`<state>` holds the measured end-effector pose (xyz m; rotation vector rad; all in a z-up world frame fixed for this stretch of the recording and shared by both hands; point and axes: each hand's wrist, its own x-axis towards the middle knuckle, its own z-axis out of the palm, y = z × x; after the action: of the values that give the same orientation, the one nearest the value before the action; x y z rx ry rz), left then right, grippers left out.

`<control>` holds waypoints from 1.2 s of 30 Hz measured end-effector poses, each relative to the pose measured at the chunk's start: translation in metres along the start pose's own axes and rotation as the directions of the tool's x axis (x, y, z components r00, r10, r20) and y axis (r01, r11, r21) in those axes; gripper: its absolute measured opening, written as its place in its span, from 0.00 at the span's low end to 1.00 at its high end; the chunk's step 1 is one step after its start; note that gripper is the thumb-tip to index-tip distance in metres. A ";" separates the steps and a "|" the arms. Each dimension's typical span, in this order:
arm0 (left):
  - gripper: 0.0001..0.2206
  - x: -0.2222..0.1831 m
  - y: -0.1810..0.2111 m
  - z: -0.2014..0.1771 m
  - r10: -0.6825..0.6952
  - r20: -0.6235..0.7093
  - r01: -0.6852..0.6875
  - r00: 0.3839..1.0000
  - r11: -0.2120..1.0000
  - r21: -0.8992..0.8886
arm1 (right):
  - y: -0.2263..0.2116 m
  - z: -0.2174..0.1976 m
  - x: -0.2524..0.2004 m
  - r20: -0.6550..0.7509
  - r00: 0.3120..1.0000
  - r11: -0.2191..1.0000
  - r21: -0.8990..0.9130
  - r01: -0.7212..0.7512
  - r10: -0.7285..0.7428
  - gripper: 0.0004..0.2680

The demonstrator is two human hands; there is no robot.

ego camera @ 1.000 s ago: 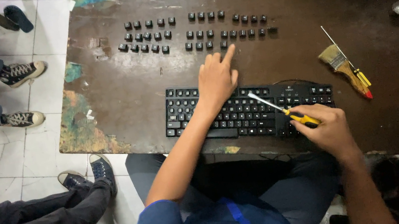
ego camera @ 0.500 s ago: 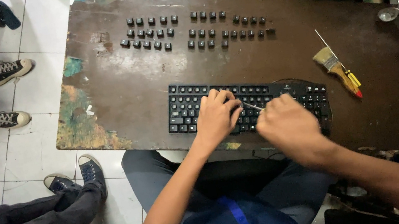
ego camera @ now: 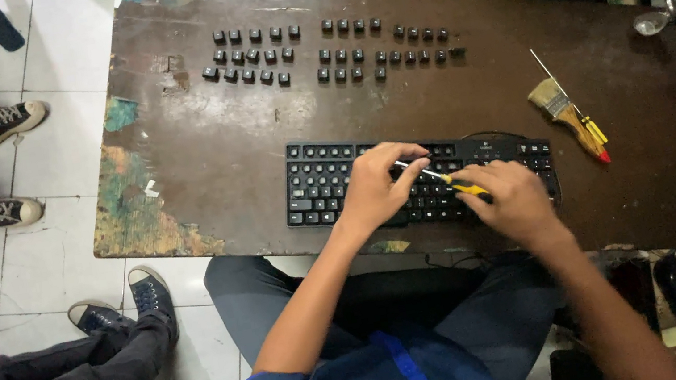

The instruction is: Using a screwdriver to pry keycaps off a computer keyboard and organizing them on a workbench.

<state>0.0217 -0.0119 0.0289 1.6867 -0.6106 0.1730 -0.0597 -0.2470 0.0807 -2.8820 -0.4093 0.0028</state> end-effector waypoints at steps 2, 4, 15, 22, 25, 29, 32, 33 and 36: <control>0.04 -0.001 -0.009 0.010 -0.044 0.065 0.043 0.997 0.999 0.004 | 0.007 0.018 0.000 -0.065 0.997 0.995 0.091 0.038 -0.032 0.12; 0.05 0.002 -0.013 0.012 -0.093 0.125 0.091 0.988 0.996 0.016 | 0.009 0.024 0.006 -0.131 0.989 0.980 0.181 0.087 -0.064 0.13; 0.12 0.021 -0.002 0.007 -0.414 0.239 0.394 0.878 0.910 0.128 | 0.004 0.022 0.049 -0.295 0.941 0.914 0.312 0.259 -0.166 0.09; 0.27 0.019 -0.004 0.012 -0.454 0.220 0.423 0.863 0.889 0.174 | 0.012 0.015 0.063 -0.198 0.969 0.855 0.466 0.227 -0.149 0.09; 0.31 0.012 -0.002 0.011 -0.266 0.205 0.248 0.942 0.962 0.112 | 0.035 0.017 0.090 -0.190 0.982 0.891 0.444 0.093 -0.008 0.09; 0.21 0.000 -0.008 0.014 -0.107 0.272 0.038 0.956 0.968 0.246 | 0.072 0.044 0.150 -0.230 0.969 0.906 0.423 0.019 0.087 0.09; 0.18 -0.001 -0.014 0.014 -0.047 0.282 -0.031 0.958 0.964 0.265 | 0.087 0.068 0.185 -0.210 0.972 0.920 0.392 -0.017 0.107 0.09; 0.18 -0.003 -0.014 0.014 -0.042 0.279 -0.033 0.959 0.965 0.260 | 0.091 0.079 0.190 -0.205 0.973 0.936 0.352 -0.029 0.107 0.09; 0.15 -0.004 -0.021 0.015 -0.027 0.281 -0.046 0.959 0.967 0.250 | 0.098 0.094 0.202 -0.272 0.958 0.932 0.362 0.012 0.093 0.10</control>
<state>0.0254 -0.0228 0.0058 1.9763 -0.8382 0.0155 0.1582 -0.2617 -0.0264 -2.4757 -0.2600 -0.2971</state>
